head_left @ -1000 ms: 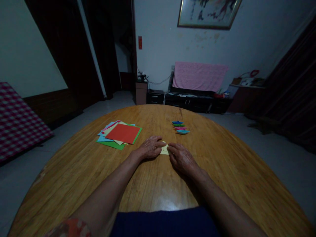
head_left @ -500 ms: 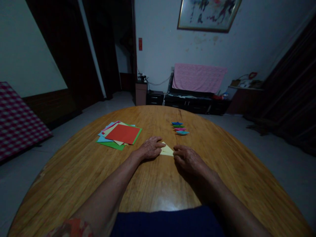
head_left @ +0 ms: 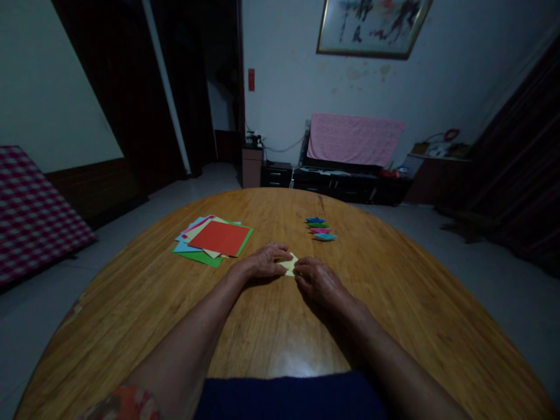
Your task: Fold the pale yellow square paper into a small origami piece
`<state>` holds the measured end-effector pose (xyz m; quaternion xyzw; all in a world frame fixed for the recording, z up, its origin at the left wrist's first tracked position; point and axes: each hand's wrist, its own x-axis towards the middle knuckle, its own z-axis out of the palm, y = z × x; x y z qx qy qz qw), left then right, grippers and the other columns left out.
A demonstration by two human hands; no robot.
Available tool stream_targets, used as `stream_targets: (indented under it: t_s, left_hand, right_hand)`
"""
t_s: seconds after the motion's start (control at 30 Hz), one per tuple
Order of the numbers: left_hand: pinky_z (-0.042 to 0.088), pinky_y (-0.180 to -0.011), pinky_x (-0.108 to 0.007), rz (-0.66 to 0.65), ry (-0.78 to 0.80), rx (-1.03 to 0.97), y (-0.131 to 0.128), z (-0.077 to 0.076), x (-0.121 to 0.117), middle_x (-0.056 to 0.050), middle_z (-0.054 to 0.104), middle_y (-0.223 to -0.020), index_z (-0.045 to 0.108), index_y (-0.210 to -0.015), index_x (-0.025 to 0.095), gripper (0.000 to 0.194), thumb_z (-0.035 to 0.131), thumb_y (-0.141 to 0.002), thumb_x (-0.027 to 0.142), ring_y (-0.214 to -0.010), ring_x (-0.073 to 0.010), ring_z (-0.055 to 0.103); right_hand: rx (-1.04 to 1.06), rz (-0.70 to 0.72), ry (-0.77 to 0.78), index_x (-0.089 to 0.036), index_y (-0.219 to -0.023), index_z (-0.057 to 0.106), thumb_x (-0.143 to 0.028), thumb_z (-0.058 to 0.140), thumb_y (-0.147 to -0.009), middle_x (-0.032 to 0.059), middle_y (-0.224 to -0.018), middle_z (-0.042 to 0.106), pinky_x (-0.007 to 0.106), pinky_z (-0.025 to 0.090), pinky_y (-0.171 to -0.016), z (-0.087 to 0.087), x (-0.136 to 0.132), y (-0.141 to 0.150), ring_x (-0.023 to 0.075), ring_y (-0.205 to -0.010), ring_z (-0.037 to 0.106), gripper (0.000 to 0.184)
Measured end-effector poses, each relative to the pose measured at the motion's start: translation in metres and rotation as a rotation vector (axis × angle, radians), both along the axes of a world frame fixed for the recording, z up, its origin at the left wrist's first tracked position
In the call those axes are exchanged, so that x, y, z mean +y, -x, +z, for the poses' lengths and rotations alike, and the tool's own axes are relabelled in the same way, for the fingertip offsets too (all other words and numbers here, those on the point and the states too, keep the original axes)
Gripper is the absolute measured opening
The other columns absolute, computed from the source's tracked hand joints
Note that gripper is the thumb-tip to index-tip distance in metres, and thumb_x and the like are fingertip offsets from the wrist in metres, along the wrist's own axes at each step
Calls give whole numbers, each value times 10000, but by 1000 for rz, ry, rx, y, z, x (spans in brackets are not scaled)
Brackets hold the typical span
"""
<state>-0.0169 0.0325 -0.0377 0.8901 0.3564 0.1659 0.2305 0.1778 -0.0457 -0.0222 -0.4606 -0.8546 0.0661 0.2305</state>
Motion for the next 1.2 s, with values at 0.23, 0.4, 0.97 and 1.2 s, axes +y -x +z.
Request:
stream_targets:
  t_s: [0.23, 0.4, 0.97, 1.2]
  left_hand:
    - [345, -1042, -384, -18, 29, -6, 8, 0, 2, -61, 465, -1369, 640, -1125, 249, 433, 694, -696, 279, -1237, -242, 444]
    - [363, -1012, -347, -53, -67, 57, 6, 12, -7, -46, 550, -1252, 668, -1048, 239, 313, 630, -738, 262, -1153, -223, 496]
    - [443, -811, -299, 29, -124, 189, -14, 42, -33, -65, 648, -900, 691, -873, 199, 191, 542, -752, 205, -883, -206, 579]
    - [449, -814, -321, 6, -171, 212, -14, 38, -31, -82, 647, -935, 685, -873, 184, 190, 530, -764, 201, -897, -219, 581]
  right_hand:
    - [-58, -30, -20, -169, -826, 680, -155, 461, -869, 83, -933, 655, 278, 455, -747, -3, 8, -1, 170, -842, 592, 223]
    - [-62, -23, -10, -173, -799, 677, -144, 449, -877, 82, -891, 656, 272, 443, -729, -3, 7, -1, 169, -820, 587, 242]
    - [-73, -26, -8, -174, -795, 655, -134, 475, -834, 79, -904, 644, 270, 441, -733, -2, 7, -3, 170, -823, 582, 189]
    - [-41, -1, 16, -191, -743, 652, -131, 437, -835, 81, -854, 651, 276, 444, -698, -7, 18, -6, 167, -761, 575, 242]
